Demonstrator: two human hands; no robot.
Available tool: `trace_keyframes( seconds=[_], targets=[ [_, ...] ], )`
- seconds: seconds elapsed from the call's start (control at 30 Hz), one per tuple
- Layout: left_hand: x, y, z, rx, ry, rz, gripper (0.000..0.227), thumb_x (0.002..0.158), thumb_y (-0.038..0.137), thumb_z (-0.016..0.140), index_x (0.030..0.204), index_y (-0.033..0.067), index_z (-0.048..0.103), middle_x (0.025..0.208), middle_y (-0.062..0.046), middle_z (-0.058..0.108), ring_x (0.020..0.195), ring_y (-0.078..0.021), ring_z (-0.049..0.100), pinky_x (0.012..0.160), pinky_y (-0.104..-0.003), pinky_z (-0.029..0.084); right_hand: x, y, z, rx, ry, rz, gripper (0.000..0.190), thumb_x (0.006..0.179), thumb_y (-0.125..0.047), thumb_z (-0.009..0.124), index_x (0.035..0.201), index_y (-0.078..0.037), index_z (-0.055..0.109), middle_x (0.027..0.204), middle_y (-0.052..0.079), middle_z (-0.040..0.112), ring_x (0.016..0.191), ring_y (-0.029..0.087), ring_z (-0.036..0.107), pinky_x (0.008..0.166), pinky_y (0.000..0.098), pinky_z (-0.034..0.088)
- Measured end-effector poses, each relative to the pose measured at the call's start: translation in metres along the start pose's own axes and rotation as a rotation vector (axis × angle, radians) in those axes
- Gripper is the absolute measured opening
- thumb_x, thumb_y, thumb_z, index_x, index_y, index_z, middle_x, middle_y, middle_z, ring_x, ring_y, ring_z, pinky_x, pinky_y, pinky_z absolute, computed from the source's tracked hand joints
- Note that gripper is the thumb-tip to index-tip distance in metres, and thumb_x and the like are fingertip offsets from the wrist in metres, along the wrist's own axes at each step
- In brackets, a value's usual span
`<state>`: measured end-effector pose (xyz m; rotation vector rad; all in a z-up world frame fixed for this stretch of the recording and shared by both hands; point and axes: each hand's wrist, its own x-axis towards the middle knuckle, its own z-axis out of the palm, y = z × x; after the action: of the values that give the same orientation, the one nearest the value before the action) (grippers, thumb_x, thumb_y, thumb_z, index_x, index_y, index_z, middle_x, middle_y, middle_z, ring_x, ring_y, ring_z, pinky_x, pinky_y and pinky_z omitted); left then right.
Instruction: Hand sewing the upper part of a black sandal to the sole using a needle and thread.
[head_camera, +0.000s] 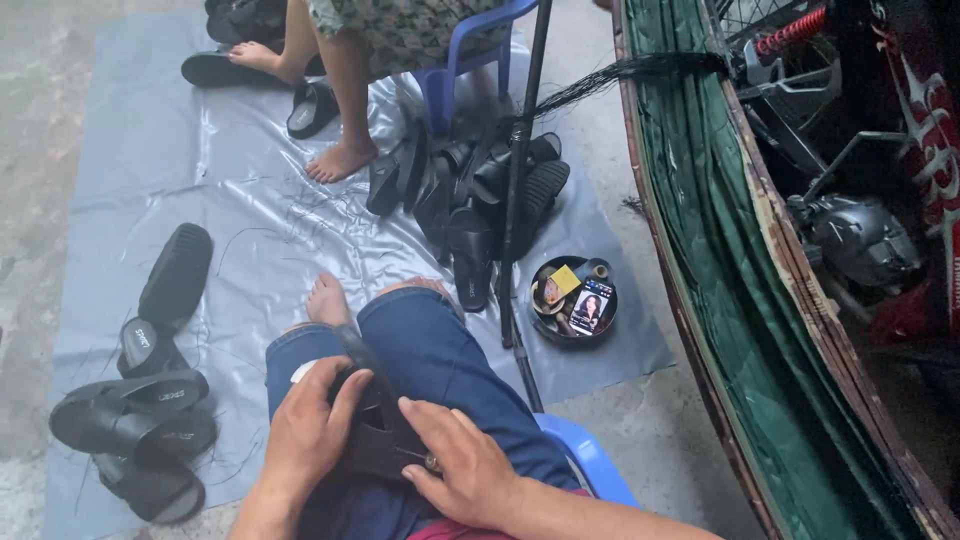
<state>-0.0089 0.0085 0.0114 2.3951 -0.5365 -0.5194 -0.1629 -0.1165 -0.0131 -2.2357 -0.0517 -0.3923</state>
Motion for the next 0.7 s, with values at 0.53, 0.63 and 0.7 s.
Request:
trace_keyframes(
  seconds=[0.53,0.63,0.7],
  targets=[
    [0.000,0.001,0.015,-0.015,0.009,-0.029,0.040,0.080,0.040,0.050,0.113,0.0174,0.055,0.116,0.002,0.061,0.109,-0.0219,0.055,0.091,-0.036,0.039,0.009,0.008,-0.013,0.203,-0.061,0.210,0.056,0.082,-0.016,0.057,0.134,-0.007,0.036,0.127,0.019,0.048,0.109,0.033,0.050,0.082,0.0386,0.049],
    [-0.002,0.002,0.012,-0.073,-0.007,-0.075,0.041,0.081,0.036,0.050,0.117,0.0170,0.054,0.116,0.001,0.059,0.113,-0.0182,0.051,0.093,-0.035,0.039,0.014,0.011,-0.013,0.250,-0.031,0.185,0.052,0.084,-0.018,0.054,0.132,-0.006,0.039,0.126,0.020,0.049,0.111,0.033,0.050,0.083,0.0382,0.050],
    [-0.005,-0.004,0.013,-0.107,0.029,-0.032,0.039,0.081,0.037,0.050,0.115,0.0178,0.056,0.116,0.002,0.060,0.113,-0.0154,0.052,0.093,-0.032,0.038,0.014,0.012,-0.010,0.269,-0.031,0.199,0.052,0.082,-0.014,0.057,0.131,-0.007,0.040,0.125,0.019,0.050,0.106,0.030,0.053,0.077,0.0358,0.054]
  ],
)
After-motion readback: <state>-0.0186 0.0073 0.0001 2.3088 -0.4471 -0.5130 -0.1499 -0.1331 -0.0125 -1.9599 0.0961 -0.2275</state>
